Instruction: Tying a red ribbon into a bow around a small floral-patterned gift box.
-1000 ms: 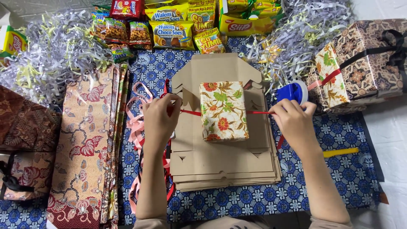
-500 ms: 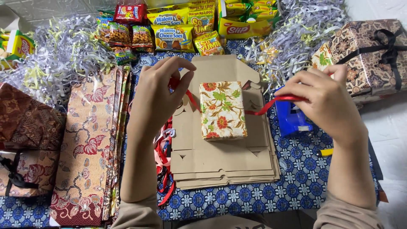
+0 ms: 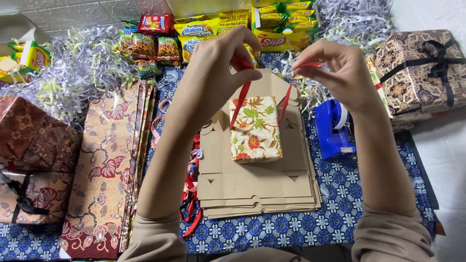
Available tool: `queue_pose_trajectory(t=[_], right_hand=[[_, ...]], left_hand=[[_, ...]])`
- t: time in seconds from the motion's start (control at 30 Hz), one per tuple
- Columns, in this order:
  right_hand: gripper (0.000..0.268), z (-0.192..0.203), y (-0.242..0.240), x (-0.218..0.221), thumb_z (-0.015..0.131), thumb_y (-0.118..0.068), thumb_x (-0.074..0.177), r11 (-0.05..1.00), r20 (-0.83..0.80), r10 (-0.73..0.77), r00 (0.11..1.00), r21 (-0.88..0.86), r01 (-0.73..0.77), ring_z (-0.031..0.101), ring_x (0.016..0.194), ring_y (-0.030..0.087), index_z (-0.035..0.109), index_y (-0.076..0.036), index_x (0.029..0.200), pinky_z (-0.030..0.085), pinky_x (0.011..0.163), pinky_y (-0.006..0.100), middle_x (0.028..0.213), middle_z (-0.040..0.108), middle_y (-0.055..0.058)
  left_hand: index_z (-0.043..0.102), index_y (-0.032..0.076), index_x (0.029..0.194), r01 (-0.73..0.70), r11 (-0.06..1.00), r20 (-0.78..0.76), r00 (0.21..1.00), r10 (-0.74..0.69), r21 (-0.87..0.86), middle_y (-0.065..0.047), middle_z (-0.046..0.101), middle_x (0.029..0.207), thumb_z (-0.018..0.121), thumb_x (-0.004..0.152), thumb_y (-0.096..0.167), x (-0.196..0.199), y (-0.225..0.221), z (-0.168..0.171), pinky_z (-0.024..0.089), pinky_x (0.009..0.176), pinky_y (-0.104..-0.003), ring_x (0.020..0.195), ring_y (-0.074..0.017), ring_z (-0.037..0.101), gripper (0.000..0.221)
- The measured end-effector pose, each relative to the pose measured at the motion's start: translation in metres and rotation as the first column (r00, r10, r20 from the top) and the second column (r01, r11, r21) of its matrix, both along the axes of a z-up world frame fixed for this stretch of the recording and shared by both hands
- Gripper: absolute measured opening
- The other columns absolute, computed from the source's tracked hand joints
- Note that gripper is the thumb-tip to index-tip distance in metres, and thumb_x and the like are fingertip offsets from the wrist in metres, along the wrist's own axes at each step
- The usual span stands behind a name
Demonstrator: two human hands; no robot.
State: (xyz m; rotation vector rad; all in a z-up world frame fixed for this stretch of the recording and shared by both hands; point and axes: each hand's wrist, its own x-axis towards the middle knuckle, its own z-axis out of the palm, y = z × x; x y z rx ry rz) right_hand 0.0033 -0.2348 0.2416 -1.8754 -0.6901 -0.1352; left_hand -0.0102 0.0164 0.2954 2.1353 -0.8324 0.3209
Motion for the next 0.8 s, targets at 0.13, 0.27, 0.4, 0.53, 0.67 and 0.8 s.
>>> queue_pose_trajectory(t=[0.13,0.27,0.4,0.53,0.67,0.8], right_hand=[[0.011,-0.003,0.004,0.006,0.063,0.007,0.093,0.985,-0.117,-0.058,0.991,0.154,0.075,0.065,0.093,0.015,0.062,-0.004,0.096,0.058,0.087,0.023,0.094,0.065,0.008],[0.011,-0.011,-0.003,0.015,0.059,0.005,0.098,0.934,-0.149,-0.08,0.986,0.336,0.126,0.067,0.087,0.015,0.059,-0.006,0.098,0.06,0.089,0.025,0.09,0.065,0.007],[0.006,-0.024,-0.011,0.025,0.06,-0.005,0.1,0.91,-0.117,-0.079,0.99,0.397,0.119,0.065,0.087,0.014,0.057,-0.006,0.104,0.058,0.087,0.024,0.092,0.063,0.007],[0.007,-0.028,-0.014,0.026,0.053,-0.002,0.103,0.885,-0.14,-0.068,0.988,0.449,0.124,0.064,0.09,0.017,0.058,-0.008,0.104,0.057,0.098,0.03,0.091,0.062,0.004],[0.006,-0.038,-0.025,0.03,0.057,-0.017,0.102,0.776,-0.177,-0.115,0.977,0.598,0.2,0.059,0.088,0.017,0.058,-0.012,0.1,0.054,0.093,0.031,0.09,0.058,0.001],[0.013,-0.055,-0.036,0.018,0.048,-0.019,0.107,0.842,-0.242,-0.186,0.952,0.46,0.282,0.046,0.063,0.005,0.054,-0.009,0.102,0.049,0.067,0.021,0.085,0.052,-0.003]], left_hand=[[0.055,0.006,0.099,0.045,0.999,0.039,0.998,-0.044,0.0,-0.006,0.067,0.078,0.075,0.072,-0.004,0.008,-0.002,-0.001,0.05,0.064,-0.029,0.07,-0.016,0.066,0.035],[0.051,0.006,0.103,0.085,0.996,0.081,0.993,-0.085,0.001,-0.009,0.062,0.087,0.074,0.073,-0.007,0.012,-0.001,-0.001,0.051,0.067,-0.03,0.076,-0.0182,0.065,0.04],[0.049,0.004,0.102,0.133,0.989,0.124,0.985,-0.124,-0.063,-0.013,0.05,0.099,0.068,0.073,-0.017,0.012,-0.004,0.001,0.063,0.071,-0.026,0.091,-0.0204,0.058,0.041],[0.049,0.004,0.105,0.14,0.987,0.127,0.983,-0.129,-0.08,-0.013,0.045,0.105,0.07,0.075,-0.018,0.014,-0.002,0.002,0.063,0.075,-0.025,0.098,-0.0215,0.055,0.042],[0.054,0.003,0.1,0.048,0.997,0.156,0.987,-0.037,-0.068,-0.013,0.047,0.103,0.067,0.074,-0.018,0.014,0.011,0.002,0.06,0.074,-0.024,0.089,-0.019,0.06,0.035],[0.058,0.0,0.103,-0.082,0.995,0.129,0.988,0.089,-0.058,-0.012,0.058,0.091,0.071,0.078,-0.014,0.004,0.036,-0.001,0.056,0.072,-0.026,0.077,-0.0168,0.062,0.032]])
